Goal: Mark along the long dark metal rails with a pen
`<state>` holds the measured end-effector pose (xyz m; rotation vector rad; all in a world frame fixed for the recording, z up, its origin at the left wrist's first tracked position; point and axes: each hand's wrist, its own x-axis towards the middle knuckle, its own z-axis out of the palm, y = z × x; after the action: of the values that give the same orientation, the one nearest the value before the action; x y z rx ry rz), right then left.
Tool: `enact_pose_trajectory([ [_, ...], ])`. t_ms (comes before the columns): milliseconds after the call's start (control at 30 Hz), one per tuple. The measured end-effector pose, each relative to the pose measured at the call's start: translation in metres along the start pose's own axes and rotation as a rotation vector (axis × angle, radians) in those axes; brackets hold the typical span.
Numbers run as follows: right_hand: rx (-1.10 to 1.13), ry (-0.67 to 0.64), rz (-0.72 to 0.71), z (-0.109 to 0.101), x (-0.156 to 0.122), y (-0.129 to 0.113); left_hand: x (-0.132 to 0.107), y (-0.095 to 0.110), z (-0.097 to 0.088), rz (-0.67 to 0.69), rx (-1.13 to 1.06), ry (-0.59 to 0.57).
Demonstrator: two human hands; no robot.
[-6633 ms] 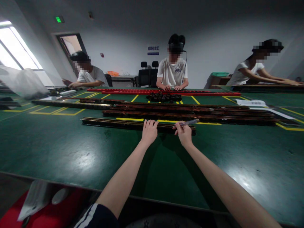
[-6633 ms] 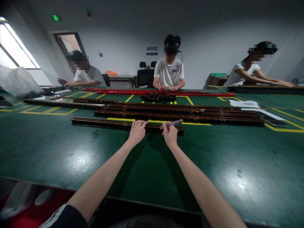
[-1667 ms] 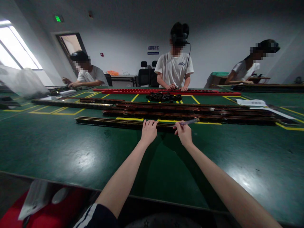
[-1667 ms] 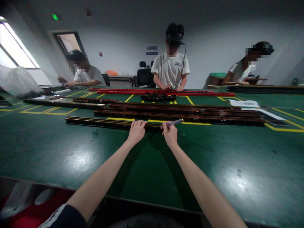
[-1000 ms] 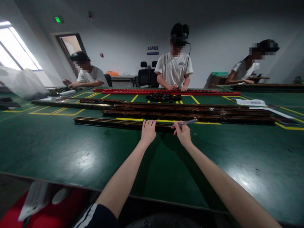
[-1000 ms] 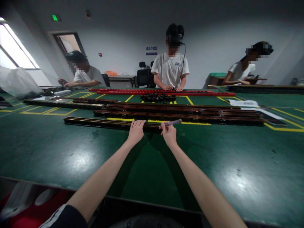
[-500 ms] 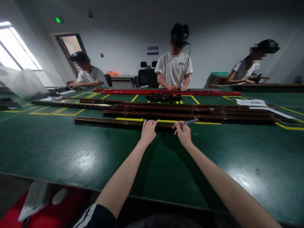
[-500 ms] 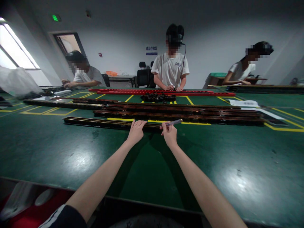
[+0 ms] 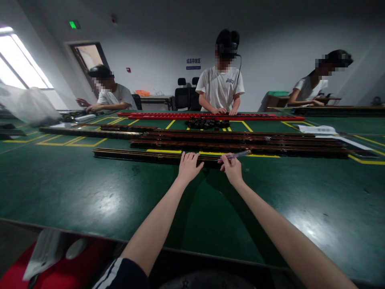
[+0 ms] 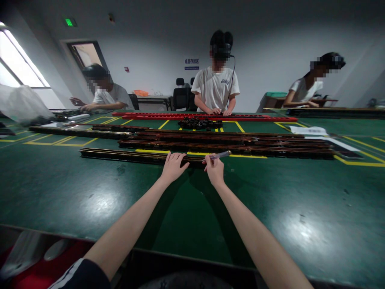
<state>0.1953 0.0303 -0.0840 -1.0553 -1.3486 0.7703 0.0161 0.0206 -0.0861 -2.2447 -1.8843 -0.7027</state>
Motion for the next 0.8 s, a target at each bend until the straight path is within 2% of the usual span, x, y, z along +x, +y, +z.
enact_pose_trajectory([
  [367, -0.014, -0.014, -0.004, -0.0001, 0.0013, -0.0019, 0.0011, -0.0009, 0.0034, 0.007, 0.047, 0.041],
  [800, -0.018, -0.025, -0.02, -0.0006, 0.001, -0.0013, -0.0002, 0.0027, 0.0022, 0.009, 0.063, 0.038],
])
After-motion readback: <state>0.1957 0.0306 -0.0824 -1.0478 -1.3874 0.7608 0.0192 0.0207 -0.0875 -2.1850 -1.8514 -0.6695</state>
